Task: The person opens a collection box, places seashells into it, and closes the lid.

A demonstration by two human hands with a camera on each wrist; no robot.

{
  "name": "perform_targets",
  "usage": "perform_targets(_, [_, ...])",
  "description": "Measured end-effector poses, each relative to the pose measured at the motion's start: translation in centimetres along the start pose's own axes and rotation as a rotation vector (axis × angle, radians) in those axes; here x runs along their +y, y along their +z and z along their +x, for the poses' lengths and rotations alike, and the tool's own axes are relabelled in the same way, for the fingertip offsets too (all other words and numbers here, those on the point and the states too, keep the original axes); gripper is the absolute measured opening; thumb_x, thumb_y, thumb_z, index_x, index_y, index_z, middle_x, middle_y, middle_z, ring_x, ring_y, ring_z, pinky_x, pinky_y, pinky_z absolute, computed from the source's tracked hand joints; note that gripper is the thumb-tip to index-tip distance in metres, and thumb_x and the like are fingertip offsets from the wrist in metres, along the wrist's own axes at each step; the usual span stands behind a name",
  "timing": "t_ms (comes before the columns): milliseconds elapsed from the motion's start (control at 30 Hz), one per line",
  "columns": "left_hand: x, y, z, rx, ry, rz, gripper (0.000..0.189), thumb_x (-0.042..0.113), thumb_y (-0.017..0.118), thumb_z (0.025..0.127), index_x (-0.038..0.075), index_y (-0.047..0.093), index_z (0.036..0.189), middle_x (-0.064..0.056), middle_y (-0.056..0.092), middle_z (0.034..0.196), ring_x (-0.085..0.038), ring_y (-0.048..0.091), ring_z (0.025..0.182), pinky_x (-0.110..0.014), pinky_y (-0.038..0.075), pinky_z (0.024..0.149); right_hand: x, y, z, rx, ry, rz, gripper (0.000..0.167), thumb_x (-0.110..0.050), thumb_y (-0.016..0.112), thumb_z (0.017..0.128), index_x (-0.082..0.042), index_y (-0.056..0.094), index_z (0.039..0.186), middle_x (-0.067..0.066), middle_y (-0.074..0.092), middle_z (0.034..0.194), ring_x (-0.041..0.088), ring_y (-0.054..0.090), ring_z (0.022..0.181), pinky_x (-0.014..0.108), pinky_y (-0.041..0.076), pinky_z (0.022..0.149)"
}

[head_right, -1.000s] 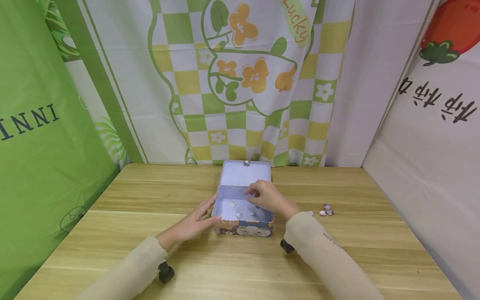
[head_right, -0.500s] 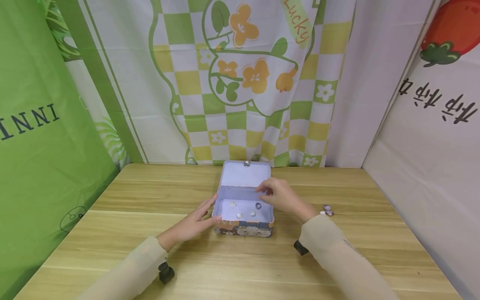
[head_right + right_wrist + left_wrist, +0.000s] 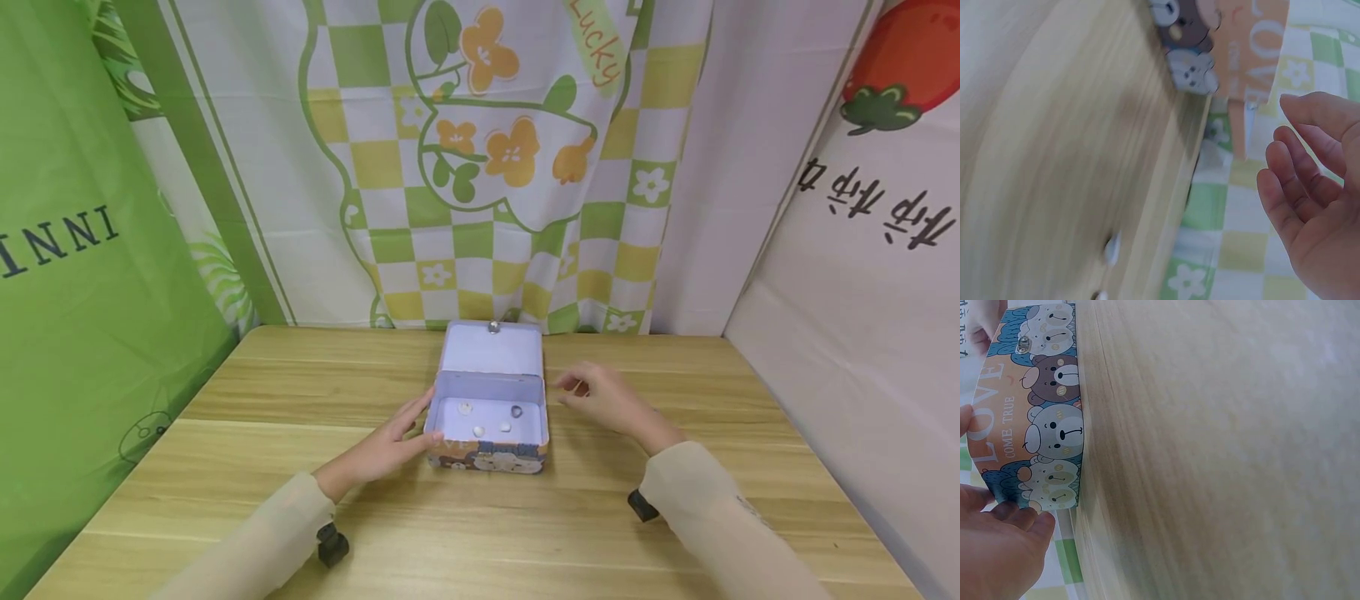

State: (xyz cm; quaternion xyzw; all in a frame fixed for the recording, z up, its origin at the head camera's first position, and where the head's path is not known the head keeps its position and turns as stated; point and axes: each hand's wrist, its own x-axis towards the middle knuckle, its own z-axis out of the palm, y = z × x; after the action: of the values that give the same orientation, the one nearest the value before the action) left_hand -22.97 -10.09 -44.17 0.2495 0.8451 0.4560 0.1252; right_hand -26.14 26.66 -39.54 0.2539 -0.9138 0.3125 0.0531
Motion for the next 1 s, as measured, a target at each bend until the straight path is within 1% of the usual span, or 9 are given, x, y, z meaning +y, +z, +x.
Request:
perform_targets(100, [0.0,0.0,0.0,-0.003,-0.002,-0.008,0.081,0.047,0.052,0.103,0.019,0.005,0.163,-0.011,0.003,0.167,-0.039,0.01,0.15,-0.07,0.018,0.112,0.9,-0.4,-0.8,-0.012,0.034,-0.019,0.016,-0.008,0.073,0.091,-0.002,0.074,0.106,0.013,0.071,0.106,0.019,0.063,0.086,0.036,0.055,0.076])
perform_targets(233, [-0.1,0.0,0.0,-0.003,-0.001,-0.016,0.081,0.047,0.052,0.103,0.019,0.005,0.163,-0.011,0.003,0.167,-0.039,0.01,0.15,-0.071,0.018,0.111,2.3,-0.8,-1.9,-0.04,0.088,-0.012,0.018,-0.009,0.07,0.094,0.0,0.073,0.11,0.013,0.069,0.109,0.02,0.062,0.088,0.035,0.055,0.075])
perform_targets(400, [-0.1,0.0,0.0,-0.005,-0.003,-0.012,0.082,0.048,0.052,0.103,0.02,0.004,0.163,-0.011,0.002,0.167,-0.038,0.009,0.15,-0.07,0.017,0.112,4.1,-0.9,-3.2,-0.059,0.123,0.027,0.02,-0.005,0.069,0.094,0.005,0.071,0.112,0.015,0.069,0.104,0.02,0.063,0.085,0.03,0.056,0.07])
perform_targets(500, [-0.2,0.0,0.0,-0.003,-0.007,-0.01,0.082,0.048,0.052,0.103,0.021,0.004,0.163,-0.01,0.002,0.167,-0.038,0.009,0.15,-0.07,0.017,0.112,5.3,-0.8,-4.0,-0.066,0.141,0.027,0.022,-0.006,0.07,0.093,0.005,0.071,0.112,0.014,0.071,0.102,0.02,0.064,0.083,0.029,0.055,0.07])
perform_targets(600, [-0.2,0.0,0.0,-0.005,-0.006,-0.009,0.081,0.047,0.052,0.103,0.02,0.004,0.163,-0.011,0.003,0.167,-0.038,0.009,0.15,-0.07,0.017,0.112,6.3,-0.7,-4.7,-0.065,0.155,0.005,0.022,-0.008,0.072,0.092,0.005,0.071,0.11,0.013,0.072,0.099,0.021,0.066,0.083,0.033,0.056,0.073])
perform_targets(700, [-0.3,0.0,0.0,-0.009,-0.003,-0.012,0.081,0.047,0.052,0.103,0.02,0.004,0.163,-0.011,0.003,0.167,-0.038,0.01,0.15,-0.07,0.018,0.111,6.8,-0.7,-5.3,-0.059,0.152,-0.022,0.02,-0.008,0.073,0.09,0.004,0.072,0.107,0.012,0.073,0.098,0.024,0.066,0.086,0.042,0.057,0.078])
perform_targets(800, [-0.4,0.0,0.1,-0.011,0.003,-0.017,0.082,0.049,0.052,0.102,0.019,0.005,0.163,-0.011,0.003,0.167,-0.039,0.01,0.15,-0.071,0.019,0.111,6.9,-0.7,-5.7,-0.057,0.159,-0.031,0.019,-0.009,0.074,0.089,0.002,0.074,0.105,0.012,0.073,0.098,0.027,0.066,0.088,0.049,0.056,0.081])
perform_targets(1000, [-0.2,-0.1,0.0,-0.015,0.002,-0.022,0.083,0.049,0.052,0.102,0.02,0.004,0.163,-0.012,0.002,0.167,-0.039,0.009,0.15,-0.071,0.018,0.111,6.8,-0.9,-6.2,-0.083,0.194,-0.07,0.022,-0.015,0.074,0.091,0.002,0.074,0.106,0.015,0.073,0.102,0.033,0.067,0.092,0.054,0.055,0.081])
